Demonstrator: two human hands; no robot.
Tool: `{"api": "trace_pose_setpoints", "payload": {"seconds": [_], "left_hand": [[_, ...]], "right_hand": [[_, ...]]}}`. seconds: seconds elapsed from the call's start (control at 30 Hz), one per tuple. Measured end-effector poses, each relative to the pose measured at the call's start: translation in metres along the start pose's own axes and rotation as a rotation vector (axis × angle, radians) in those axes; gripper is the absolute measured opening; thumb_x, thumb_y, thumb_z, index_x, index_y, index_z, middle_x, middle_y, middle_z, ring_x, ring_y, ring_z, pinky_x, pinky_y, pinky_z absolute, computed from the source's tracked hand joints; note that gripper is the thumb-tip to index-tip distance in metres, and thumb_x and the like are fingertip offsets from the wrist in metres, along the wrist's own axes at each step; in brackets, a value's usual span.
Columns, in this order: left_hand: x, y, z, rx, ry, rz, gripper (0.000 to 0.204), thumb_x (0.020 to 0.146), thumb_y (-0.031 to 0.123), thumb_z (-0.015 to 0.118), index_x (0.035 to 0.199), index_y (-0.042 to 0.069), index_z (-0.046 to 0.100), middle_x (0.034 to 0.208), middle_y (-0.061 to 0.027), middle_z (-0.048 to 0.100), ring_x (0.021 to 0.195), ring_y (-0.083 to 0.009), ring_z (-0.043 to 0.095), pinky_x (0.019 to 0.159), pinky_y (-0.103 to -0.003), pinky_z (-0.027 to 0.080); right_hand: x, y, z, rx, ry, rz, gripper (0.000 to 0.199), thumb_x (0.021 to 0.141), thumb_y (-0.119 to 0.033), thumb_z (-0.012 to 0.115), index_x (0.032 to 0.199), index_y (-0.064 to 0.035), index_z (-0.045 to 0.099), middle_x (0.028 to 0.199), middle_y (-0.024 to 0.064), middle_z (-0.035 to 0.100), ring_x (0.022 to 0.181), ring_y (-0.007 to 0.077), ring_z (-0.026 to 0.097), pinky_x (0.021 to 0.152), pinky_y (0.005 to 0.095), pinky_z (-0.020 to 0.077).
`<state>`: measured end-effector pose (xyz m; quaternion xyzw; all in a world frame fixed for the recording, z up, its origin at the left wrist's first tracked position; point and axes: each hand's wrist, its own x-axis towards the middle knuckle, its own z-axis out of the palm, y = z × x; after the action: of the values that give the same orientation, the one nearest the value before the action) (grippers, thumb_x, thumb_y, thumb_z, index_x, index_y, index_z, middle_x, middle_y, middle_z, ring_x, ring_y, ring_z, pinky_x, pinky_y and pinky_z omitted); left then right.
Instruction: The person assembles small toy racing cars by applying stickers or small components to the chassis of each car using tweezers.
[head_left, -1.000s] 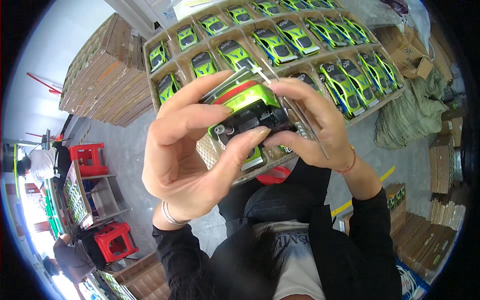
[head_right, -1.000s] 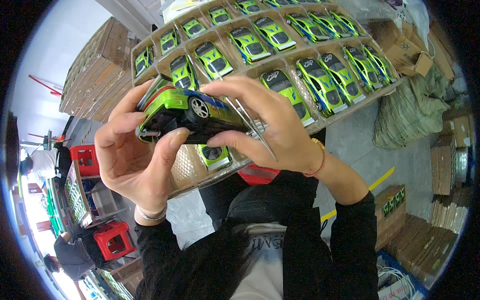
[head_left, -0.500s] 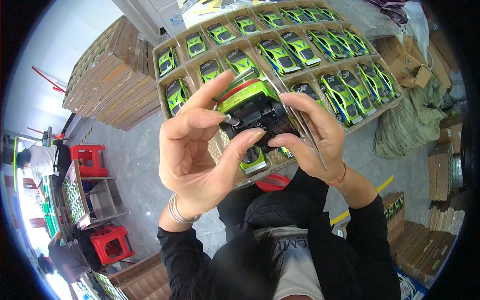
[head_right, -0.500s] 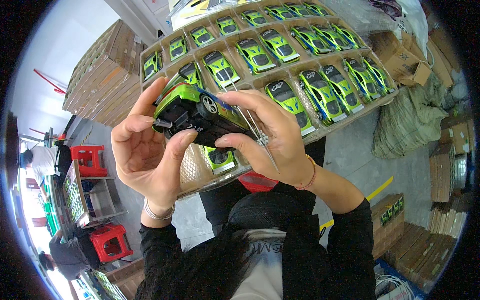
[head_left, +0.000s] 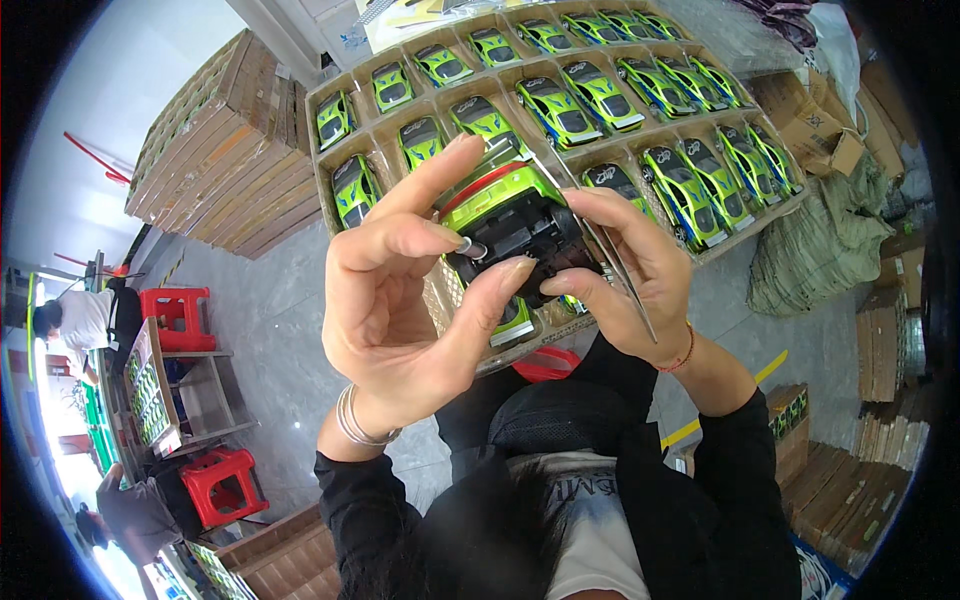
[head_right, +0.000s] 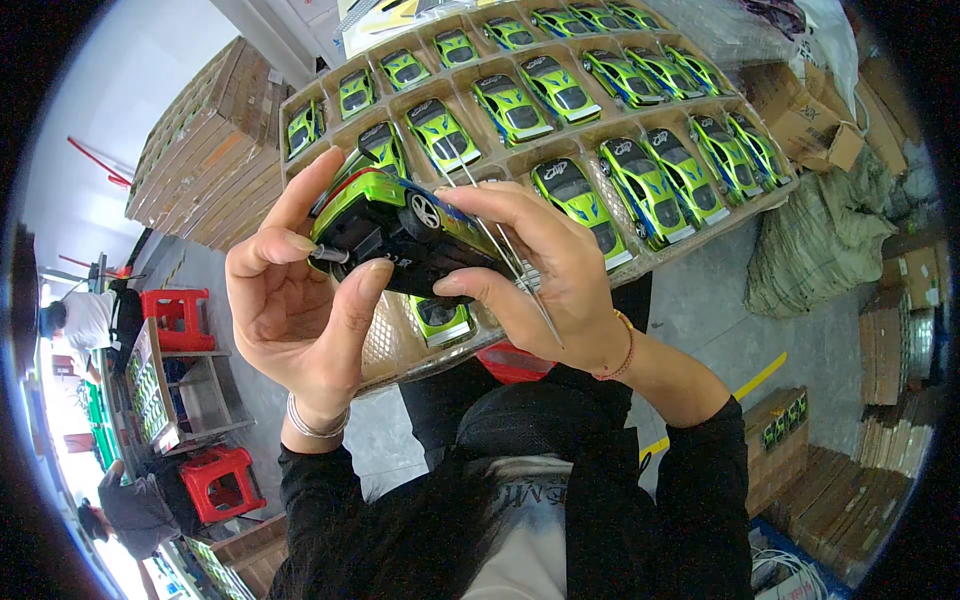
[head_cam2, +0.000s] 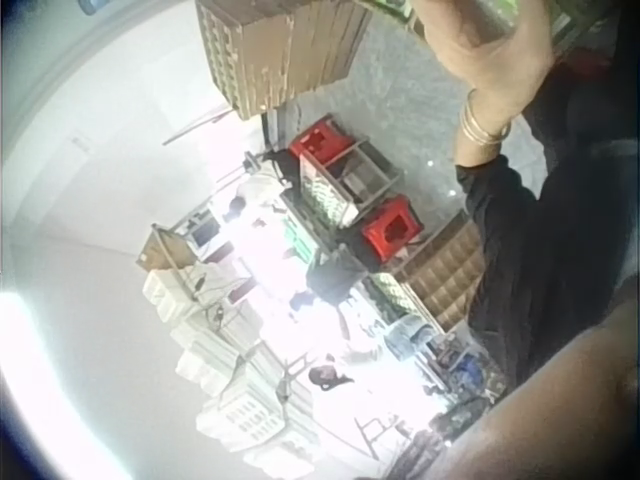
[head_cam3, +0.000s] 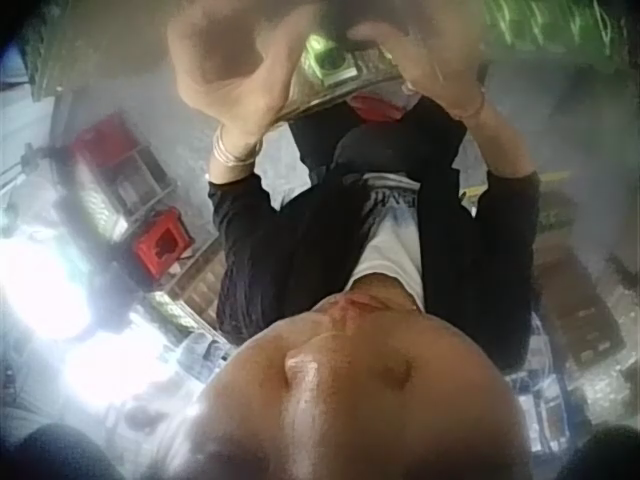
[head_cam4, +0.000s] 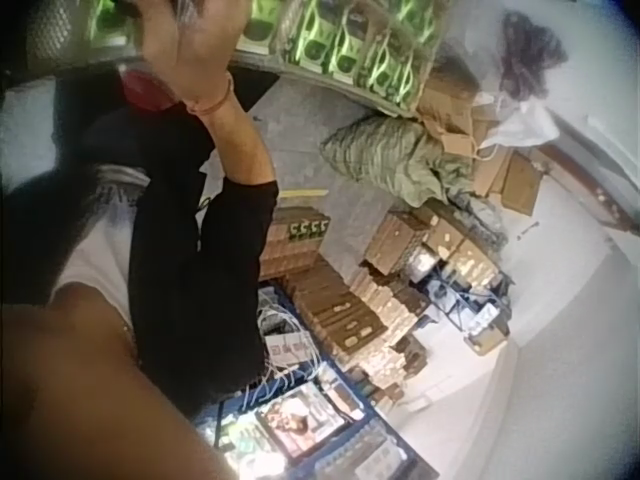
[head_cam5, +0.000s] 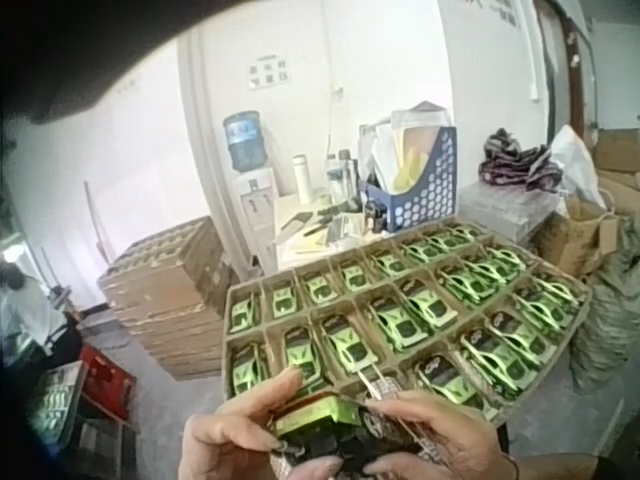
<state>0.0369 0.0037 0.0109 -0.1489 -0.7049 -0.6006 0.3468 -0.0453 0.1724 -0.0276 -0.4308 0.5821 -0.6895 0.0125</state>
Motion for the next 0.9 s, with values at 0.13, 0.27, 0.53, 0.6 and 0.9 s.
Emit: {"api": "trace_pose_setpoints", "payload": {"seconds": [0.13,0.27,0.53,0.6,0.9], "left_hand": [[0.0003,-0.0012,-0.0031,-0.033,-0.008,0.012,0.039,0.081,-0.005,0.071,0.106,0.006,0.042,0.135,-0.0362,0.046,0.129,-0.0352,0.049,0.106,-0.043,0.042],[-0.0019,-0.0009,0.0007,-0.106,0.074,0.000,0.042,0.082,-0.011,0.066,0.113,0.003,0.041,0.134,-0.0359,0.046,0.122,-0.0300,0.055,0.098,-0.036,0.048],[-0.0029,-0.0009,0.0000,-0.124,0.115,-0.050,0.043,0.081,-0.009,0.068,0.116,0.005,0.048,0.139,-0.0360,0.042,0.128,-0.0334,0.050,0.102,-0.038,0.047],[-0.0012,-0.0025,-0.0018,-0.055,0.060,0.007,0.045,0.080,-0.009,0.070,0.116,0.005,0.048,0.140,-0.0359,0.040,0.129,-0.0338,0.048,0.102,-0.039,0.047],[-0.0036,-0.0059,-0.0035,-0.017,-0.016,0.051,0.046,0.076,-0.009,0.074,0.111,0.006,0.046,0.142,-0.0350,0.039,0.134,-0.0381,0.042,0.107,-0.044,0.041]], "right_hand": [[0.0005,-0.0008,0.0004,0.002,-0.005,-0.006,0.051,0.081,0.004,0.071,0.128,0.0041,0.053,0.123,0.0162,0.057,0.110,0.0189,0.059,0.094,0.0288,0.0474],[-0.0012,0.0027,0.0003,0.007,-0.006,-0.022,0.051,0.080,0.004,0.072,0.128,0.0038,0.053,0.123,0.0159,0.057,0.110,0.0192,0.059,0.094,0.0279,0.0470],[-0.0040,0.0021,0.0023,0.047,0.012,0.037,0.051,0.080,0.005,0.072,0.127,0.0039,0.053,0.124,0.0152,0.057,0.111,0.0186,0.059,0.093,0.0280,0.0473],[-0.0041,0.0012,0.0026,0.037,0.014,0.038,0.051,0.080,0.005,0.072,0.127,0.0043,0.053,0.124,0.0149,0.057,0.111,0.0181,0.059,0.093,0.0281,0.0473],[-0.0029,0.0001,0.0031,0.014,0.015,0.027,0.051,0.080,0.005,0.072,0.127,0.0044,0.053,0.125,0.0147,0.058,0.112,0.0172,0.058,0.094,0.0277,0.0467]]}}
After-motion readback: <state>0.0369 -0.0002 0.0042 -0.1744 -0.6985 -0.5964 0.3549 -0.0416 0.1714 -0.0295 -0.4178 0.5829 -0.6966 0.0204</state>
